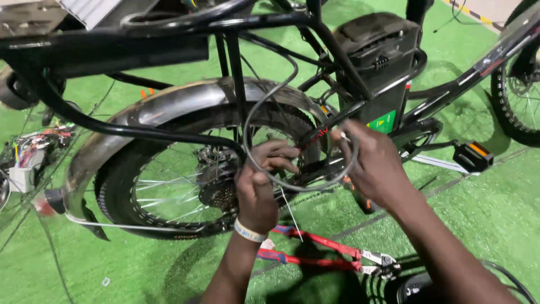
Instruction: The person works on the wiring of an electric bicycle, using a cordless drill to remove screws from the battery casing. They then connect various colored wires to the controller and secure the cables along the frame using zip ties and pliers.
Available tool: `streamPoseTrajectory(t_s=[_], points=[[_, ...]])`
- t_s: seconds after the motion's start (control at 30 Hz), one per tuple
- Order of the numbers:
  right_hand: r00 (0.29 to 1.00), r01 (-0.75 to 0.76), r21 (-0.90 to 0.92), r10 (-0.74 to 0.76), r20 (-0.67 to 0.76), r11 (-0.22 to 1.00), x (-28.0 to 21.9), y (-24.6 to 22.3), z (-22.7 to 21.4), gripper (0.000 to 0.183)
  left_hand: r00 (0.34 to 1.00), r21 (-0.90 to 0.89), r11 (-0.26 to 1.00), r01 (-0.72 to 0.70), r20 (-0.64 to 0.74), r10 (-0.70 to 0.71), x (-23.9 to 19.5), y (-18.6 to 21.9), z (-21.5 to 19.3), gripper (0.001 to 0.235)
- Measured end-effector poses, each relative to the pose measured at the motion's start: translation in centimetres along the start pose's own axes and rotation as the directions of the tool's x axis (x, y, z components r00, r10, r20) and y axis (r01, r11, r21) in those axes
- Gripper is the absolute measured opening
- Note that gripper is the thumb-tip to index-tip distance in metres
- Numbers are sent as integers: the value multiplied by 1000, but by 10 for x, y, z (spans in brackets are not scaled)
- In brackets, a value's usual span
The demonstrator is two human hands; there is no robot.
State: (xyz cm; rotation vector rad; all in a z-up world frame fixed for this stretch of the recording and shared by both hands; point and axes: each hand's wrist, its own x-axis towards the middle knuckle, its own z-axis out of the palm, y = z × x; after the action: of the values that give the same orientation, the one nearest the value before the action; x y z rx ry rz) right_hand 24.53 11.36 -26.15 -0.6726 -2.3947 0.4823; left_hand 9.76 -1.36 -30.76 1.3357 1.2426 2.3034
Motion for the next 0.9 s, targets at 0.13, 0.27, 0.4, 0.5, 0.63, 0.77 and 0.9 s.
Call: streamPoseTrajectory(t_s=[0.13, 0.27, 0.4, 0.5, 0.63, 0.77, 0.9], points=[[949, 276, -54, -281, -144, 960, 24, -18, -15, 26, 984, 234, 956, -176, 22, 176, -18, -9, 10, 52], [843, 436, -20, -416, -342, 900, 52, -57, -27, 25, 968, 480, 840, -253, 115, 225, -21, -23, 19, 50], [805, 535, -1, -510, -302, 845, 43, -86, -25, 22, 979, 568, 807, -161, -14, 205, -1, -6, 41, 56], [752, 635, 31, -610, -250, 771, 38, -102, -35, 35, 997, 693, 718, 68, -19, -76, 25, 3, 35, 20], [887, 445, 162, -408, -217, 881, 30, -93, -41, 41, 980, 736, 666, -117, -25, 199, 38, 12, 24, 20], [930, 121, 441, 54, -363, 889, 31, 1, 1, 8, 932, 817, 549, -178, -39, 361, 44, 13, 21, 20], [957, -81, 444, 194, -215, 892, 24, 9, 17, 3, 958, 784, 596, -172, -8, 288, 42, 19, 19, 28]])
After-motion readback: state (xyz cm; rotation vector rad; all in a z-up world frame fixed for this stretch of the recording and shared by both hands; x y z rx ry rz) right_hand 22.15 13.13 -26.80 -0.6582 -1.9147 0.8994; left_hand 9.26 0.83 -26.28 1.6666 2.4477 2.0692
